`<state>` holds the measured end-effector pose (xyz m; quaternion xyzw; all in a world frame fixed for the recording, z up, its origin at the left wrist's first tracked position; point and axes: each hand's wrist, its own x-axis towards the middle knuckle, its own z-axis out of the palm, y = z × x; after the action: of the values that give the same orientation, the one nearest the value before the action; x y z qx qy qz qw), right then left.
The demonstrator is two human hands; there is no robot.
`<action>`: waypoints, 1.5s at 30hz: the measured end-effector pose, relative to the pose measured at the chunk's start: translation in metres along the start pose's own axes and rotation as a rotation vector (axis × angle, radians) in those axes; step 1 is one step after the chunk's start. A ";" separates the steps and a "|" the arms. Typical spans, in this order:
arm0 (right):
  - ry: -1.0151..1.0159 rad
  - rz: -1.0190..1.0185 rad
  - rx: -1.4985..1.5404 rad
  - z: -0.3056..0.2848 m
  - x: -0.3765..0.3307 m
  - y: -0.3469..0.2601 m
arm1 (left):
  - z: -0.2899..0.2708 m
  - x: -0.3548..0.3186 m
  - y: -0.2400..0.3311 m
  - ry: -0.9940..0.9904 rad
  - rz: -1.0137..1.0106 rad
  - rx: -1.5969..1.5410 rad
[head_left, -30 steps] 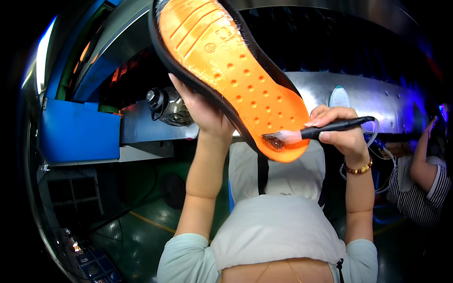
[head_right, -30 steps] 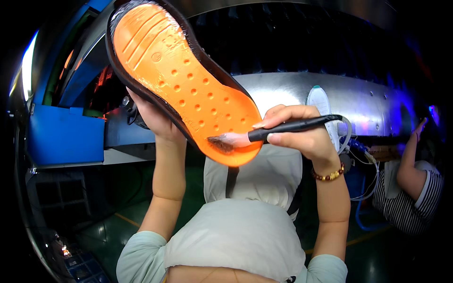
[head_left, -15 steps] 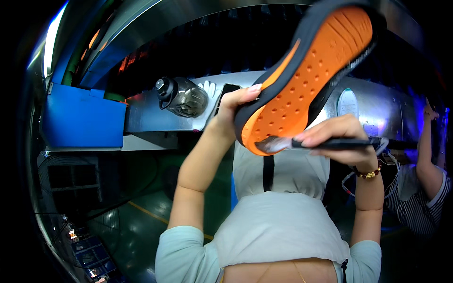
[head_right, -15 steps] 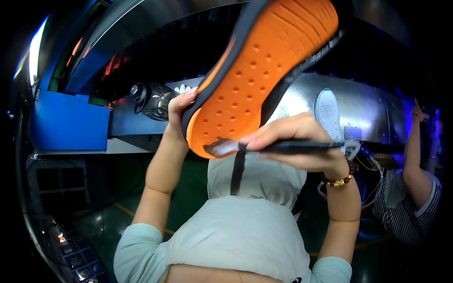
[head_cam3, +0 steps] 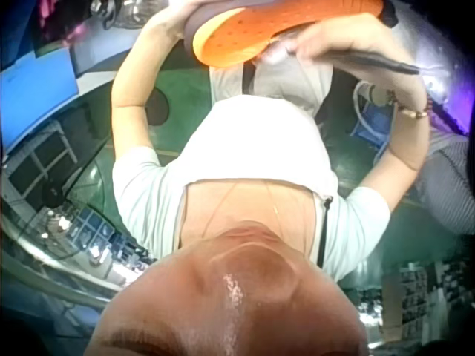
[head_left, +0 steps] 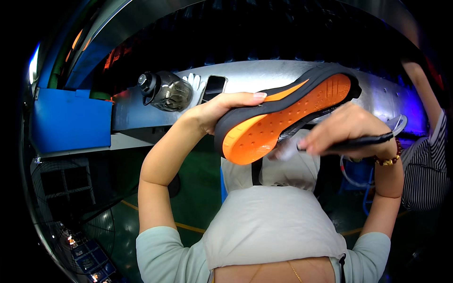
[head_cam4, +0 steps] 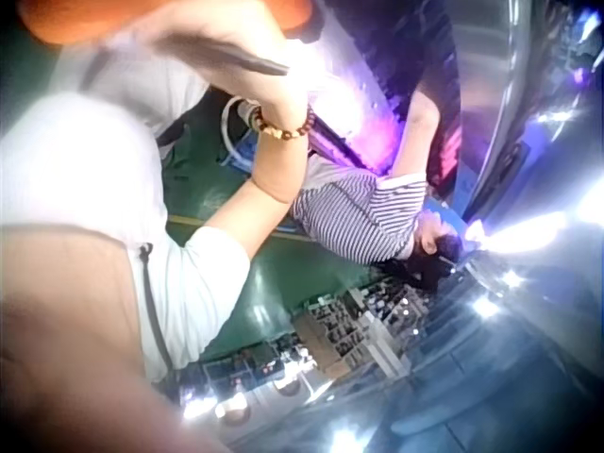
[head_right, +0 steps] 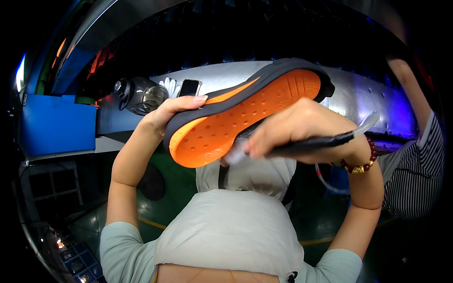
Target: The person repeatedly picks up orange shoe soles from a conveyor belt and applies a dark adhesive to the edges and surface using a brush. After coating each sole, they place it back on the moving belt and continue with the next sole.
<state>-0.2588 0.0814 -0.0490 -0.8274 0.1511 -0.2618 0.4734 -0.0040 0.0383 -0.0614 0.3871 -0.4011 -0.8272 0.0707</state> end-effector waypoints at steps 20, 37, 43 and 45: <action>0.369 0.117 0.034 -0.017 -0.041 0.030 | -0.076 -0.021 -0.049 0.042 0.137 -0.343; 0.489 0.154 0.237 -0.021 -0.018 0.008 | -0.064 -0.009 -0.052 -0.188 0.365 -0.565; 0.476 0.245 0.182 -0.005 -0.005 0.042 | -0.041 0.006 -0.049 -0.115 0.401 -0.649; 0.689 0.264 0.198 -0.016 -0.018 0.054 | -0.047 0.010 -0.053 -0.123 0.421 -0.694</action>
<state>-0.2831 0.0521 -0.0940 -0.6143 0.3807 -0.4748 0.5022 0.0315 0.0408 -0.1229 0.1994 -0.1722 -0.9025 0.3407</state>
